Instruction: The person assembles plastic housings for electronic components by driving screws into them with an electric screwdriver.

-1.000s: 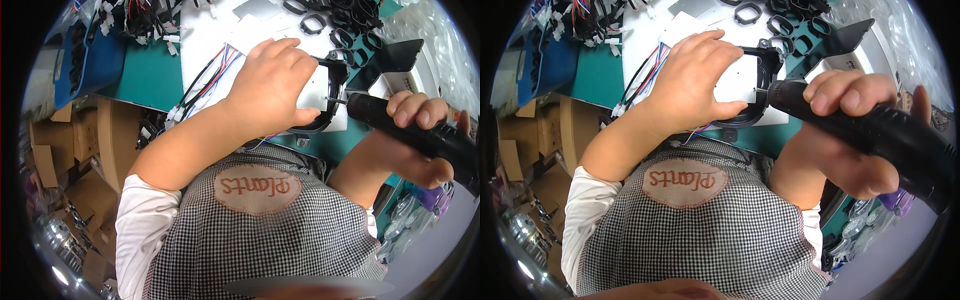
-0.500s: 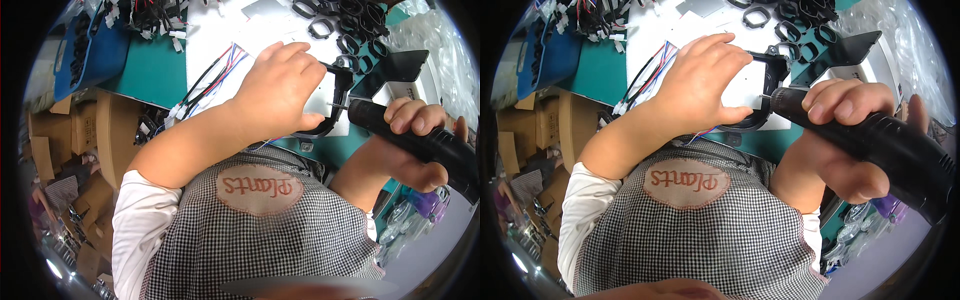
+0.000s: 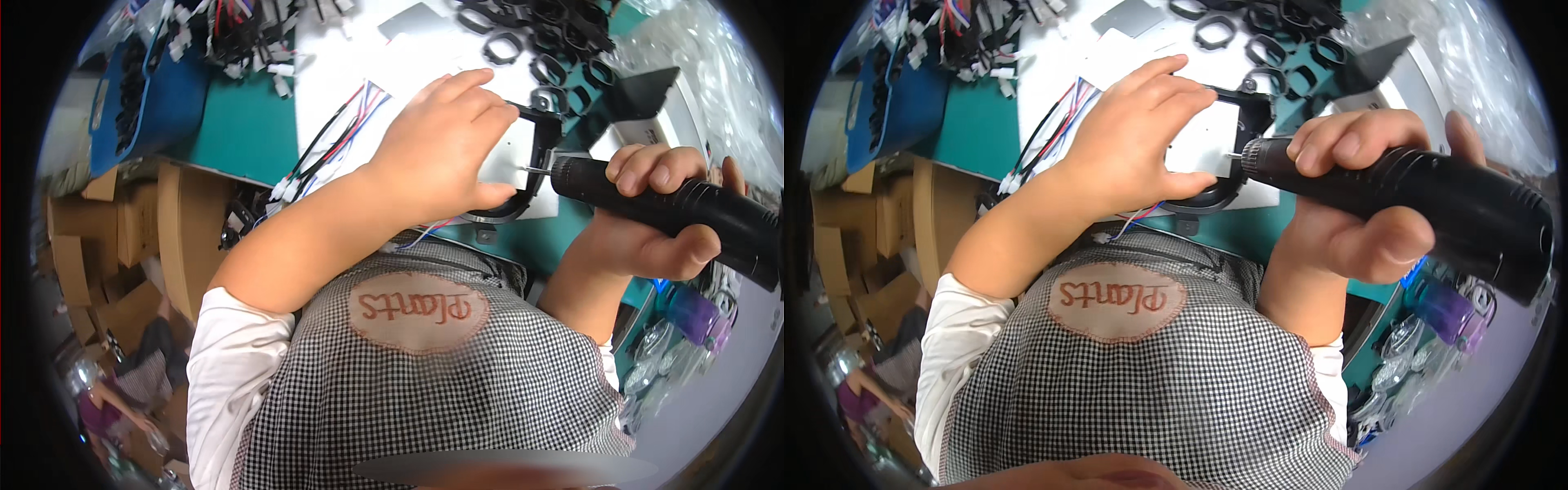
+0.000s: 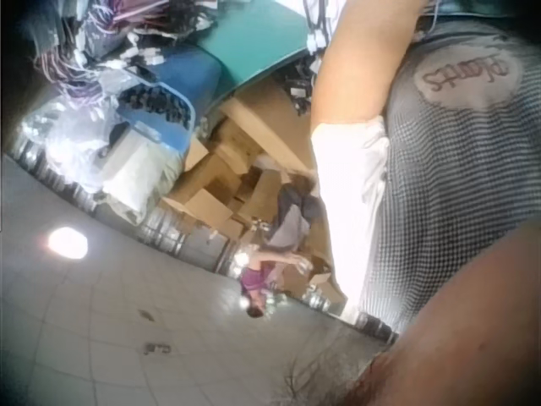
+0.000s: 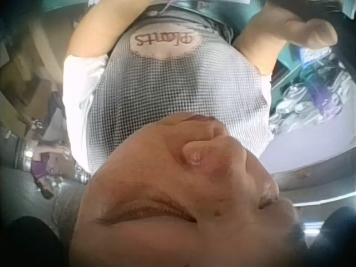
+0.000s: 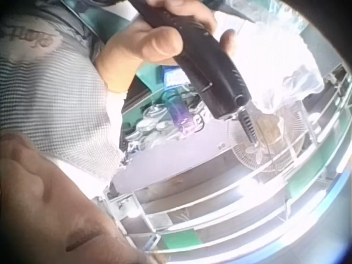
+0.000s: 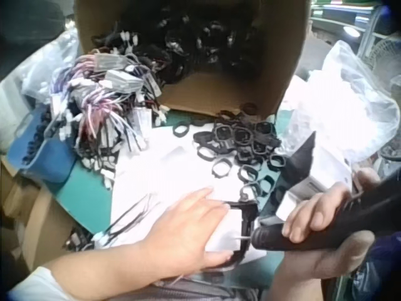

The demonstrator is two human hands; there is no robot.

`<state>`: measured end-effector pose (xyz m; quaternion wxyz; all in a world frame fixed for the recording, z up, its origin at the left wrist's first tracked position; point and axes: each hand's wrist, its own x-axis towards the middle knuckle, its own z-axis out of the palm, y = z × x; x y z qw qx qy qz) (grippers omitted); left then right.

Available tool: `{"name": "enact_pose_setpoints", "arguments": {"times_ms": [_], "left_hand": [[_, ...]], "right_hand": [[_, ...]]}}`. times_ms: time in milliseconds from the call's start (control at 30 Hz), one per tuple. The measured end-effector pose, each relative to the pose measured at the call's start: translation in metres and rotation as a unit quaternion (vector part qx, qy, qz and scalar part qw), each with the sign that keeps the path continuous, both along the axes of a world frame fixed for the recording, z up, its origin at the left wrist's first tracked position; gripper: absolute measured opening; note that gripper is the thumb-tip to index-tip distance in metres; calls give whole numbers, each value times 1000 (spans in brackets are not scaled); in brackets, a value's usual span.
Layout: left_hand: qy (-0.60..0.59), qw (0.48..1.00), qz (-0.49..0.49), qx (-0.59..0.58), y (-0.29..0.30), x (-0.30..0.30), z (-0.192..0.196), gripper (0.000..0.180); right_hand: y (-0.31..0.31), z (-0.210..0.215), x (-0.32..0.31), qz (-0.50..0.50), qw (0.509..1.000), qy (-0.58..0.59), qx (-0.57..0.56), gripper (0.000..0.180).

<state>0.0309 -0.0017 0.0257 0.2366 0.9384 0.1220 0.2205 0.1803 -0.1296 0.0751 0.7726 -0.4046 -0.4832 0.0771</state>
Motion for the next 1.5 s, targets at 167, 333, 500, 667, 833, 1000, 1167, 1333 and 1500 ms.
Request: {"name": "enact_pose_setpoints", "arguments": {"times_ms": [167,333,500,667,833,1000,1167,1333,1500], "left_hand": [[-18,999,-36,-11,2,2,1,67],[-17,999,-51,2,1,5,2,68],[-22,998,-63,10,2,8,2,68],[-17,998,-59,8,4,4,2,68],[9,998,-41,42,7,-9,10,70],[44,997,-17,-59,12,-20,7,71],[6,997,-28,-69,4,-14,-5,66],[2,997,-19,-70,2,-15,-6,65],[-6,996,-19,-82,5,-17,-8,65]], "right_hand": [[-63,32,51,53,997,3,64,67],[-77,30,54,-113,991,26,66,65],[-69,17,57,-266,964,19,7,62],[-64,18,52,-187,980,69,-20,62],[-53,22,29,-79,995,57,33,65],[-40,22,35,202,978,-21,49,77],[-8,14,20,250,965,-27,71,83],[15,12,6,277,956,-53,86,91],[27,9,-24,93,995,-18,41,79]]}}
